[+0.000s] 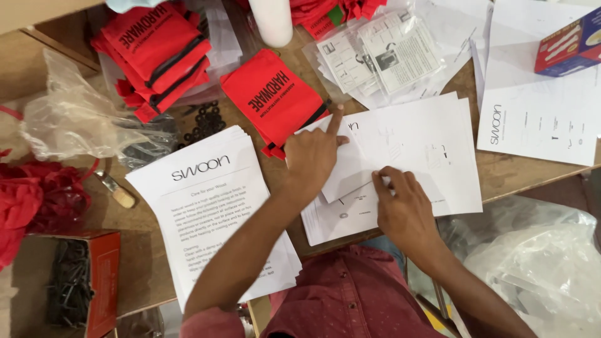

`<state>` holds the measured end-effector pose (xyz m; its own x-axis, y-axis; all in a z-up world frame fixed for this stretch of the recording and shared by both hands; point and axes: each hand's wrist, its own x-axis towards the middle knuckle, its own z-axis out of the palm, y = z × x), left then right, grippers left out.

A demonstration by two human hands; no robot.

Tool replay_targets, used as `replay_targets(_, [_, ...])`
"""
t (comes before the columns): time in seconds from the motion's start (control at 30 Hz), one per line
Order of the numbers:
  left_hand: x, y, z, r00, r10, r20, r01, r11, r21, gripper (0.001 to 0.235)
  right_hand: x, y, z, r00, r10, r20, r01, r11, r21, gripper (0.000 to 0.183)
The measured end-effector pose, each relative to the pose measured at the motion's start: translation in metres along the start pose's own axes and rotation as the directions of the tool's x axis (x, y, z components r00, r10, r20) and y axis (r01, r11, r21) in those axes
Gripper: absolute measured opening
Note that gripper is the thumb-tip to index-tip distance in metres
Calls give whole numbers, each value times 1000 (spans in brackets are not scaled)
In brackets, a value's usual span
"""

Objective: The person organizes and packs various assembly components, including papers, small red hardware bags, and instruction sheets, by folding the papers and placing them into the red bags and larger white envelopes.

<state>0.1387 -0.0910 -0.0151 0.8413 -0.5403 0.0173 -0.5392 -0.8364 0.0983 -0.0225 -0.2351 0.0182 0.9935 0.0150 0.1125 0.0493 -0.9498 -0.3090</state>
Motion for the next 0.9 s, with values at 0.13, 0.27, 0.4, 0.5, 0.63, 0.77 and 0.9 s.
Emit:
replay_targets(0.13, [-13, 2, 2, 997, 26, -71, -30, 998, -53, 67, 19, -10, 5, 983, 144, -111, -123, 976, 177, 34])
replay_targets(0.27, [-23, -2, -19, 996, 4, -92, -16, 992, -127, 60, 26, -4, 16, 961, 233, -152, -196, 954, 226, 33])
replay_targets(0.4, [-43, -2, -20, 865, 144, -480, -189, 981, -45, 57, 13, 16, 28, 953, 300, -54, -241, 851, 466, 24])
replay_targets(0.5, [-57, -3, -72, 768, 191, -612, -298, 951, -77, 23, 6, 7, 8, 933, 356, -55, -188, 610, 770, 25])
replay_targets(0.63, [-59, 4, -26, 926, 58, -372, -261, 811, -523, 22, 1, 17, -9, 936, 352, -29, -200, 596, 777, 22])
replay_targets(0.77, [-24, -9, -49, 880, -141, -454, -97, 882, -462, 38, 4, 13, -5, 849, 526, 50, -334, 461, 822, 25])
replay_targets(0.9, [15, -22, -20, 945, -193, -263, 51, 883, -467, 34, 4, 18, 10, 815, 580, 20, -276, 356, 893, 30])
